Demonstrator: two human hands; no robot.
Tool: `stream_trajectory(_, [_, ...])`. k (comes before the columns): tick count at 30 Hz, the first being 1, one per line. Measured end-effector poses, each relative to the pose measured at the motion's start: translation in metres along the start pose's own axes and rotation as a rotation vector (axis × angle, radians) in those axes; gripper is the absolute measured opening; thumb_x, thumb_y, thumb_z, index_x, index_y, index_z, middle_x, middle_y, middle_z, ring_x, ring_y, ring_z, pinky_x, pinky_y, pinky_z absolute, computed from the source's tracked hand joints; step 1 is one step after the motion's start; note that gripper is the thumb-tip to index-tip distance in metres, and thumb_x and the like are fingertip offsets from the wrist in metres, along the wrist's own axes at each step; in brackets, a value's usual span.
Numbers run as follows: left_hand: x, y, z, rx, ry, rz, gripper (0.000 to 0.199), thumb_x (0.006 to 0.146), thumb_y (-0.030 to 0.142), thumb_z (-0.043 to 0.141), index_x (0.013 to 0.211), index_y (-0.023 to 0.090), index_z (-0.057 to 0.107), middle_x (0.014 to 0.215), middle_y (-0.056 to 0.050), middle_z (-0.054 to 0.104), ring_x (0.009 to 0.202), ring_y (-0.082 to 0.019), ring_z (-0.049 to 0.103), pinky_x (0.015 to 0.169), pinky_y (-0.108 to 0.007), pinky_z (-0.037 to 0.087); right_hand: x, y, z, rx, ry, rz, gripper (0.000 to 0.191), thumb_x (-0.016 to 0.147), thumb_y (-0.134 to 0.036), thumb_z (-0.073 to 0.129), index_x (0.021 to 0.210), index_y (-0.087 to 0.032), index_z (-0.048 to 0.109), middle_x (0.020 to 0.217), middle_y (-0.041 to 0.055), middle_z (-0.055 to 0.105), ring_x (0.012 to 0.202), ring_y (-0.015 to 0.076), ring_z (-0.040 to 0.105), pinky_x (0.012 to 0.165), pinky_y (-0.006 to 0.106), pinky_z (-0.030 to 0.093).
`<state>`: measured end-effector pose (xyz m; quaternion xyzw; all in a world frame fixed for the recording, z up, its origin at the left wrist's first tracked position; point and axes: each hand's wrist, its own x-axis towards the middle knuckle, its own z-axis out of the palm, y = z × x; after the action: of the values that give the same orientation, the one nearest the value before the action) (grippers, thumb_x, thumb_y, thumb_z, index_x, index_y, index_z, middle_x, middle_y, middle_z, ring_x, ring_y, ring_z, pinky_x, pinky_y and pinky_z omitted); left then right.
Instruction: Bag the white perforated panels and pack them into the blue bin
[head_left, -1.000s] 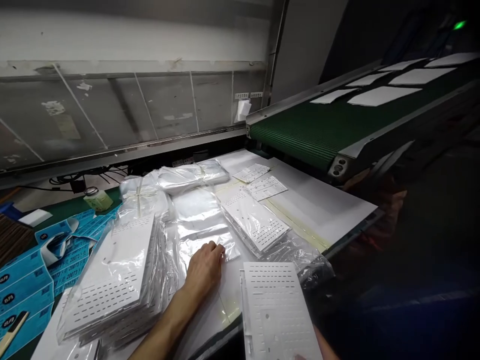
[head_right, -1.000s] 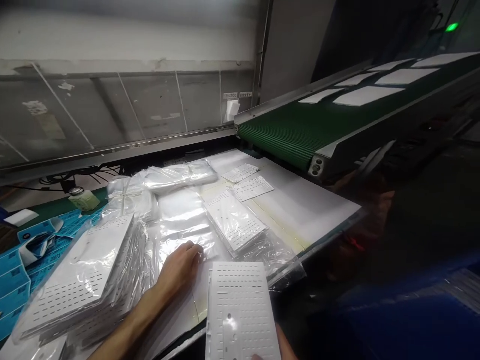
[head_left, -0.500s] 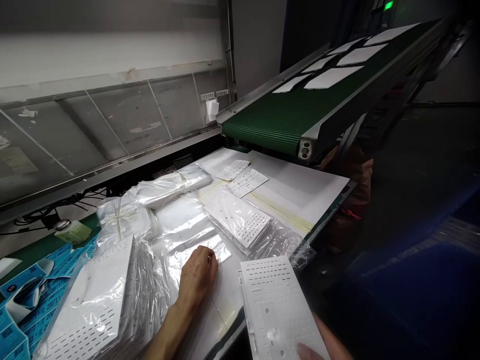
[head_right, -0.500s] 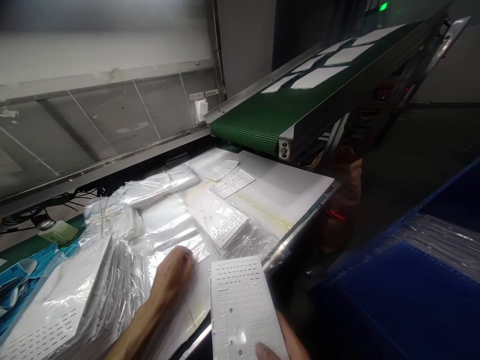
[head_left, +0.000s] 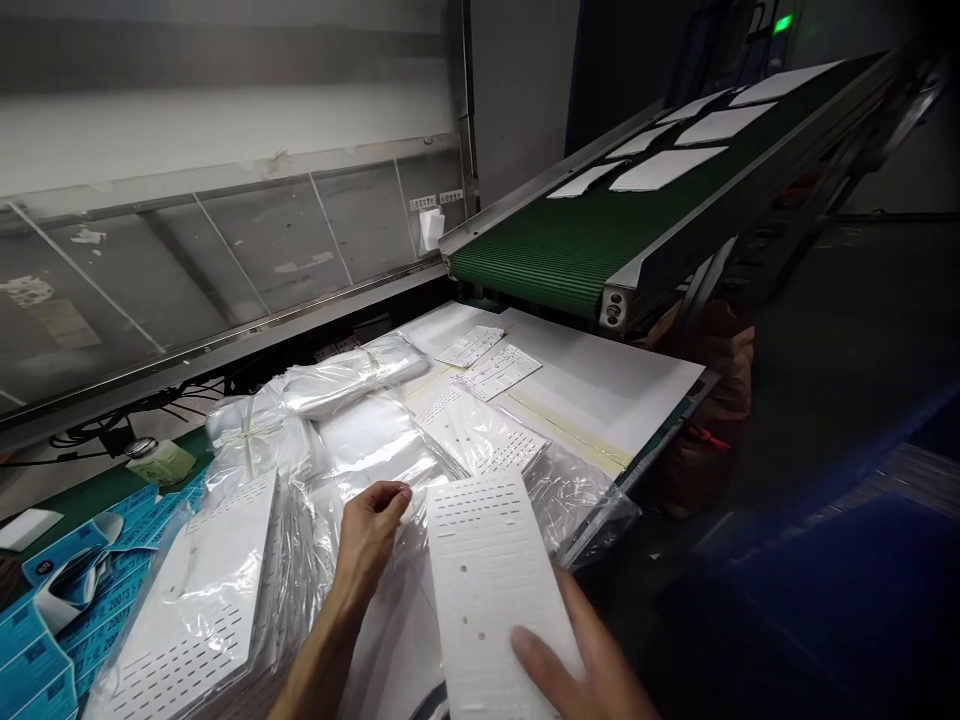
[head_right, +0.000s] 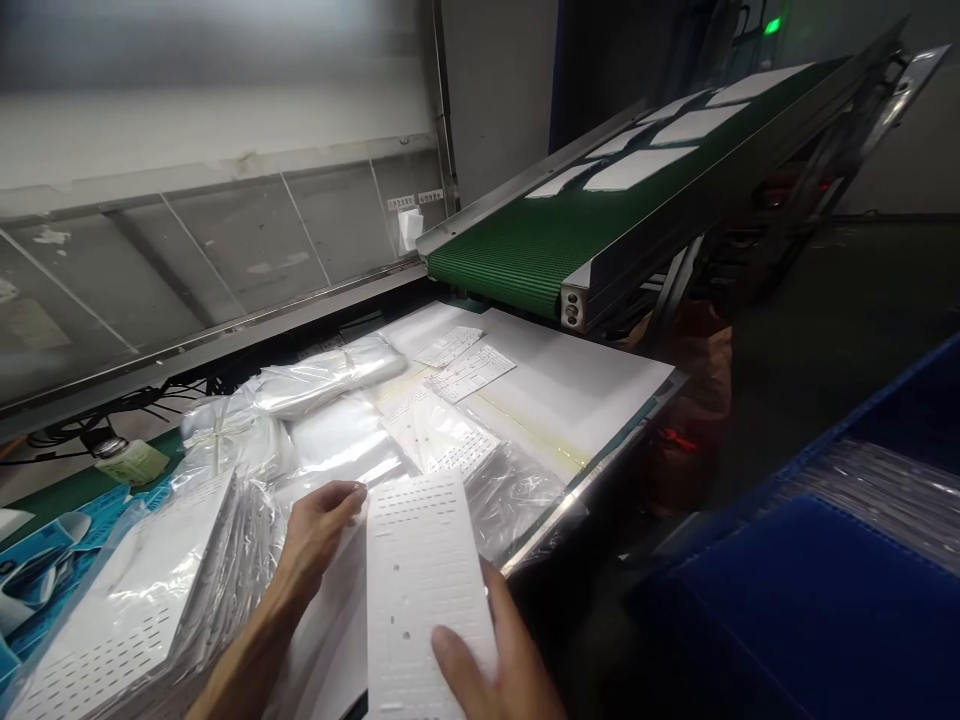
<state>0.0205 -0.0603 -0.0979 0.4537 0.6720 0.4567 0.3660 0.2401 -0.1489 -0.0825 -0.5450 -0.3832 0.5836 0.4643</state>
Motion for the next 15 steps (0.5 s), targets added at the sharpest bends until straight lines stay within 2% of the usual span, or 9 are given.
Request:
stream_trajectory(3, [0.000, 0.008, -0.006, -0.175, 0.075, -0.027, 0.034, 0.072, 0.045, 0.065, 0.086, 0.014, 0.068, 0.079, -0.005, 0.066, 0.072, -0.016, 0.057, 0.063, -0.026, 0.045, 0.013, -0.007, 0.020, -0.142, -0.025, -0.138, 0.067, 0.074, -0.042, 0.060, 0.136, -0.030, 0.038, 0.127, 0.0035, 0.057, 0.117, 0.0286, 0.051, 0.097, 0.041, 0.038])
stream_trajectory(5, [-0.002, 0.014, -0.009, -0.300, 0.125, -0.014, 0.033, 0.072, 0.043, 0.067, 0.086, 0.013, 0.067, 0.079, -0.005, 0.065, 0.073, -0.016, 0.058, 0.063, -0.026, 0.046, 0.022, -0.011, 0.029, -0.238, -0.033, -0.208, 0.066, 0.078, -0.040, 0.055, 0.139, -0.035, 0.030, 0.135, -0.0002, 0.050, 0.124, 0.0265, 0.044, 0.103, 0.041, 0.032])
stream_trajectory(7, [-0.007, 0.022, -0.010, -0.391, 0.183, 0.026, 0.031, 0.073, 0.041, 0.067, 0.085, 0.013, 0.066, 0.079, -0.004, 0.064, 0.074, -0.016, 0.058, 0.064, -0.026, 0.047, 0.033, -0.016, 0.037, -0.371, -0.108, -0.269, 0.053, 0.083, -0.039, 0.049, 0.135, -0.039, 0.038, 0.137, -0.0032, 0.047, 0.126, 0.0250, 0.041, 0.104, 0.040, 0.031])
stream_trajectory(10, [-0.018, 0.037, -0.009, -0.434, 0.240, 0.096, 0.027, 0.076, 0.040, 0.065, 0.085, 0.015, 0.067, 0.079, -0.003, 0.063, 0.074, -0.016, 0.059, 0.065, -0.027, 0.048, 0.048, -0.028, 0.050, -0.561, -0.195, -0.290, 0.035, 0.087, -0.039, 0.043, 0.118, -0.036, 0.057, 0.124, 0.0007, 0.056, 0.115, 0.0248, 0.050, 0.096, 0.040, 0.038])
stream_trajectory(12, [-0.027, 0.046, -0.008, -0.419, 0.202, 0.107, 0.026, 0.077, 0.039, 0.064, 0.087, 0.015, 0.067, 0.078, -0.003, 0.063, 0.072, -0.015, 0.059, 0.067, -0.027, 0.048, 0.056, -0.037, 0.060, -0.615, -0.196, -0.289, 0.033, 0.085, -0.045, 0.047, 0.113, -0.033, 0.060, 0.116, 0.0028, 0.059, 0.109, 0.0250, 0.053, 0.092, 0.040, 0.041])
stream_trajectory(15, [-0.039, 0.051, -0.008, -0.448, 0.065, 0.062, 0.024, 0.078, 0.037, 0.064, 0.085, 0.014, 0.067, 0.076, -0.003, 0.064, 0.071, -0.014, 0.058, 0.069, -0.026, 0.047, 0.065, -0.045, 0.073, -0.661, -0.229, -0.349, 0.044, 0.076, -0.058, 0.056, 0.114, -0.035, 0.059, 0.110, 0.0028, 0.060, 0.103, 0.0254, 0.055, 0.087, 0.039, 0.043])
